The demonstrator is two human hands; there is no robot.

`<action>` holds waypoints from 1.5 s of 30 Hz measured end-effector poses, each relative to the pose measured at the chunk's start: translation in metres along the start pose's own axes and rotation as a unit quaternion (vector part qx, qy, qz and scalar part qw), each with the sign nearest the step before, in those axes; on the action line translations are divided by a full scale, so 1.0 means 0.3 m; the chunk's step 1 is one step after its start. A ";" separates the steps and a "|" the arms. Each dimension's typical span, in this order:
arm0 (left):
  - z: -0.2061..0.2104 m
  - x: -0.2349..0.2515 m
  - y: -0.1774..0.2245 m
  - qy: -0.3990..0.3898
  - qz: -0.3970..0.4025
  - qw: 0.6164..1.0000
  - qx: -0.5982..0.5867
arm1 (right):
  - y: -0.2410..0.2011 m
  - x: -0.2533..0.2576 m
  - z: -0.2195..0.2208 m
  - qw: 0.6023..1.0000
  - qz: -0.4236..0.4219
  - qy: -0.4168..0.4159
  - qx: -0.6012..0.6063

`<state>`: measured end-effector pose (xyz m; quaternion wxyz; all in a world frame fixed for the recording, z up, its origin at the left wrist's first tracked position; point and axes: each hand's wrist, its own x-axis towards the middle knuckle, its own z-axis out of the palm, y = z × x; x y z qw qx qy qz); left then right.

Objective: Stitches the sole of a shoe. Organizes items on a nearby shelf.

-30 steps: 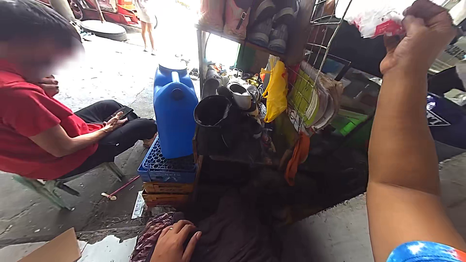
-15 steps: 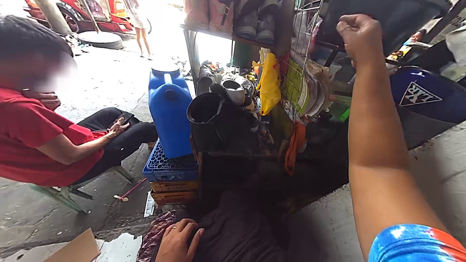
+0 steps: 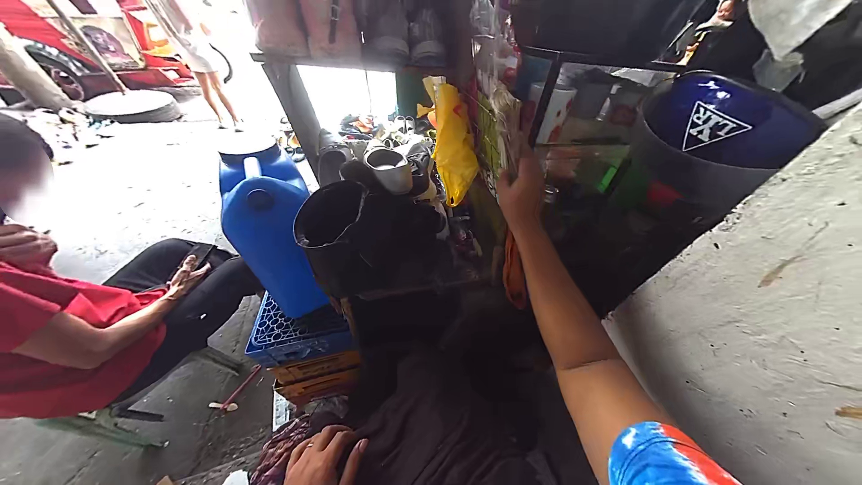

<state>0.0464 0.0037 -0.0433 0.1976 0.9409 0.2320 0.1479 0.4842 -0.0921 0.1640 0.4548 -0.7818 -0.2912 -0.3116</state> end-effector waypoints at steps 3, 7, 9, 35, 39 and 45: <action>0.000 -0.007 0.004 0.000 0.000 1.000 0.007 | 0.002 0.006 0.038 0.998 -0.027 0.049 -0.007; 0.005 -0.012 0.006 0.005 0.006 1.000 0.018 | 0.007 0.044 -0.004 0.998 0.048 0.024 0.040; 0.007 -0.008 0.003 0.004 0.007 1.000 0.020 | 0.016 0.081 -0.051 0.993 0.093 -0.030 0.069; 0.041 -0.008 -0.012 0.020 0.005 0.998 0.051 | -0.001 0.234 -0.391 1.000 0.010 0.009 -0.013; 0.040 -0.007 -0.012 0.023 0.006 0.998 0.050 | 0.019 0.195 -0.387 0.999 0.001 0.028 -0.022; 0.049 -0.007 -0.013 0.034 0.009 0.998 0.054 | 0.013 0.196 -0.353 0.999 0.011 0.032 -0.025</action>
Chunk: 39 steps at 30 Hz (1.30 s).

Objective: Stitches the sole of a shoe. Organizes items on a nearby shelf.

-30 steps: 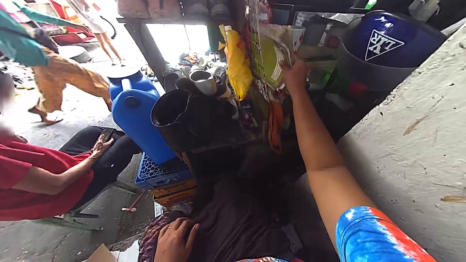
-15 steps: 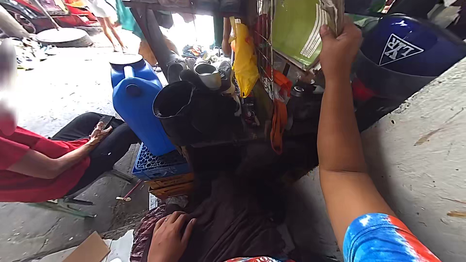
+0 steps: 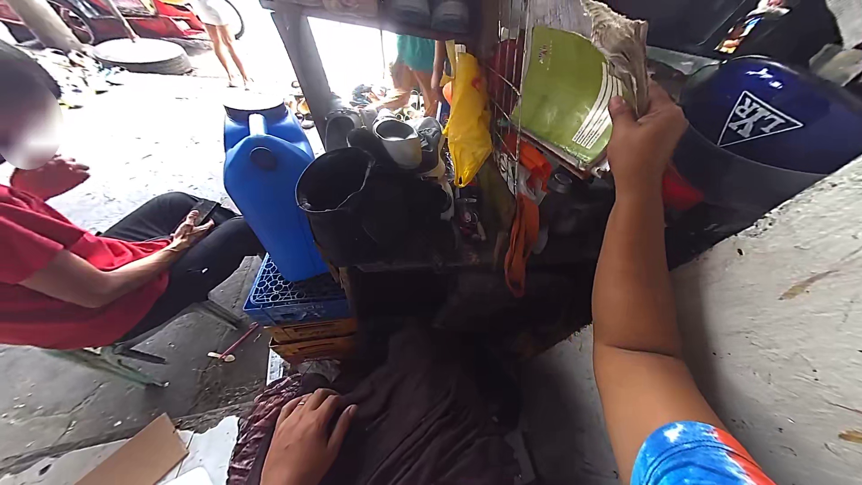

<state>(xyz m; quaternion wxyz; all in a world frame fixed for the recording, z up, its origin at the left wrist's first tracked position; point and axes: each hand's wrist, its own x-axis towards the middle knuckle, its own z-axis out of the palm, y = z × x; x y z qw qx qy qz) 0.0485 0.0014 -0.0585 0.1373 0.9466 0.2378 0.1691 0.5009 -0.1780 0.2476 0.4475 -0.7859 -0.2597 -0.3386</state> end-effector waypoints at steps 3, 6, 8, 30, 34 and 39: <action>0.002 -0.003 -0.003 0.003 0.000 1.000 0.002 | -0.007 -0.008 0.023 1.000 -0.008 -0.008 -0.005; 0.009 -0.003 -0.006 0.008 0.003 1.000 0.003 | -0.004 -0.029 0.080 0.999 -0.034 0.000 -0.023; 0.017 -0.004 -0.006 0.013 0.001 1.000 0.004 | 0.008 -0.047 0.144 0.997 -0.056 0.009 -0.043; 0.013 0.001 -0.016 0.007 -0.008 0.999 -0.042 | -0.181 -0.097 0.170 0.970 -0.235 0.021 0.051; 0.019 -0.008 -0.027 0.020 -0.009 0.998 -0.059 | -0.236 -0.094 0.279 0.968 -0.238 -0.076 0.025; 0.019 -0.011 -0.029 0.039 -0.009 0.997 -0.069 | -0.235 -0.044 0.490 0.968 -0.121 -0.215 -0.039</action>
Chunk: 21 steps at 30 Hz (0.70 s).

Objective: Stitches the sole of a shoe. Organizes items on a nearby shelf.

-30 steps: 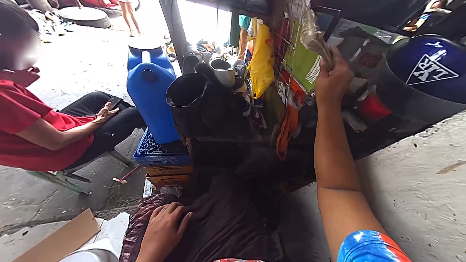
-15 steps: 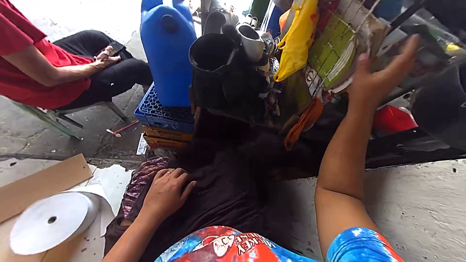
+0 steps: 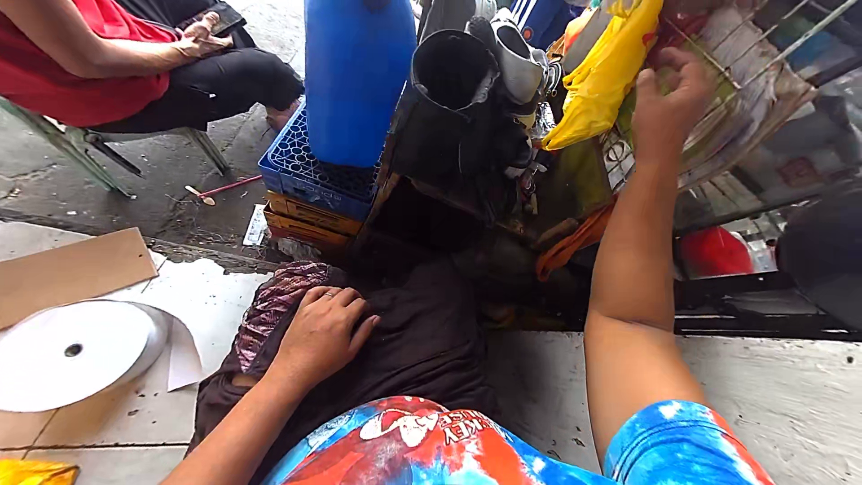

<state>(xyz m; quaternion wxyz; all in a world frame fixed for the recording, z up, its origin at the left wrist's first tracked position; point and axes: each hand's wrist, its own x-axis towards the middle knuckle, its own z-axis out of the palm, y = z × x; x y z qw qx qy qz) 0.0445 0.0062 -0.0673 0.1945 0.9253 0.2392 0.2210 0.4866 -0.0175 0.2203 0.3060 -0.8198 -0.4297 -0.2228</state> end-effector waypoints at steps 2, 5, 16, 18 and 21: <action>0.004 0.003 -0.004 0.010 -0.001 1.000 -0.006 | 0.023 0.059 0.066 0.998 0.051 -0.038 -0.023; 0.009 0.014 -0.010 0.022 0.000 1.000 -0.018 | 0.047 0.125 0.148 0.988 0.127 -0.079 -0.031; 0.014 0.054 -0.023 0.044 -0.013 0.998 -0.053 | 0.113 0.155 0.274 0.966 0.247 -0.064 0.041; 0.014 0.053 -0.021 0.043 -0.013 0.998 -0.053 | 0.103 0.142 0.235 0.967 0.241 -0.014 0.079; 0.014 0.049 -0.021 0.042 -0.009 0.998 -0.049 | 0.113 0.118 0.191 0.966 0.212 0.040 0.143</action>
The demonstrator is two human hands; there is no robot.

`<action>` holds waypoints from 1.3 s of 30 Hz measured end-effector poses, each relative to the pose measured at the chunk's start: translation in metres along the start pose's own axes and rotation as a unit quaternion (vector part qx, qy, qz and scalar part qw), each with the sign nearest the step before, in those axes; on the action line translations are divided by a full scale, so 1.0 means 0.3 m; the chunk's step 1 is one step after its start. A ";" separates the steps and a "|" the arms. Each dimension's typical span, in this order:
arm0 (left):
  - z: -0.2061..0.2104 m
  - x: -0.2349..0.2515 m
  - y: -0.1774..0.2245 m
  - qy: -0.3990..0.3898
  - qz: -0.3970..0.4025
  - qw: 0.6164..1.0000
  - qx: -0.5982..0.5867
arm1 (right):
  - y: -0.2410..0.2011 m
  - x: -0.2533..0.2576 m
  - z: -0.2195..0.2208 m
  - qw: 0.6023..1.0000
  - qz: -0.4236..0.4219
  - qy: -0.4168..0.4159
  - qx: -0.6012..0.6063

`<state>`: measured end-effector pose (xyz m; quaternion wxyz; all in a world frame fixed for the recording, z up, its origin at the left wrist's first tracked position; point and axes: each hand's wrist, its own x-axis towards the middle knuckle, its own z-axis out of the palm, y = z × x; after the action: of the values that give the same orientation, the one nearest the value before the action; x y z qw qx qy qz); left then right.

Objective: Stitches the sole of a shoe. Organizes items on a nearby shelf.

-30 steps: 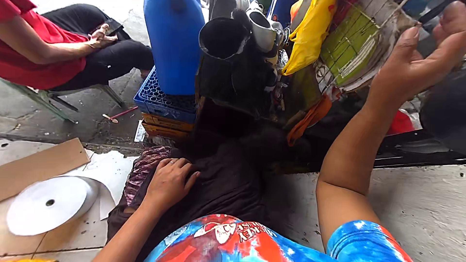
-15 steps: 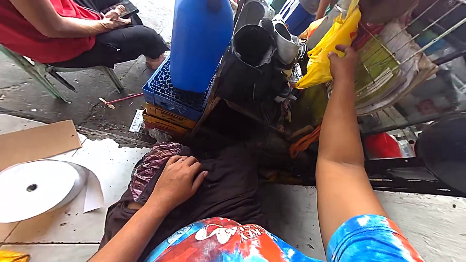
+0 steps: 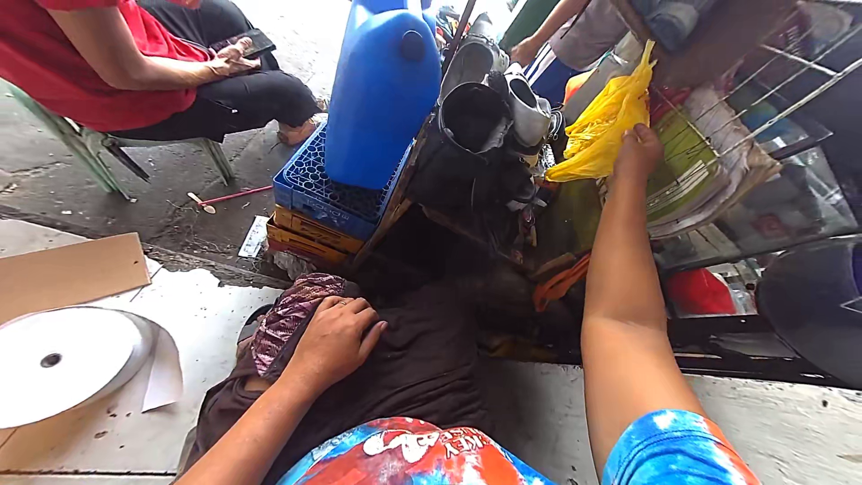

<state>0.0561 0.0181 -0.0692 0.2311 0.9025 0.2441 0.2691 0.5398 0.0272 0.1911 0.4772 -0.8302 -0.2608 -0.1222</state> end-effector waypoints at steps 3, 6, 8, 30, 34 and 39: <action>-0.005 0.002 0.003 -0.003 0.001 1.000 -0.001 | -0.016 -0.029 -0.036 0.999 -0.001 0.004 0.035; -0.006 -0.001 0.004 -0.011 -0.002 1.000 -0.002 | -0.025 -0.038 -0.031 0.999 0.002 0.016 0.039; -0.008 -0.005 0.004 -0.011 -0.002 1.000 -0.001 | -0.020 -0.045 -0.023 1.000 -0.009 -0.003 -0.016; -0.016 -0.044 0.007 0.018 0.012 1.000 -0.015 | -0.049 -0.101 -0.060 0.997 0.063 0.049 0.002; -0.027 -0.032 0.004 -0.013 0.003 0.999 -0.037 | -0.035 -0.082 -0.092 0.999 0.034 -0.006 -0.020; -0.027 -0.044 -0.013 -0.071 -0.012 0.996 -0.047 | -0.027 -0.085 -0.161 0.993 0.017 -0.089 -0.070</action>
<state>0.0403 0.0161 -0.0702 0.2937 0.9044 0.2248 0.2128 0.5163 -0.0190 0.2103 0.3952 -0.8732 -0.2794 -0.0578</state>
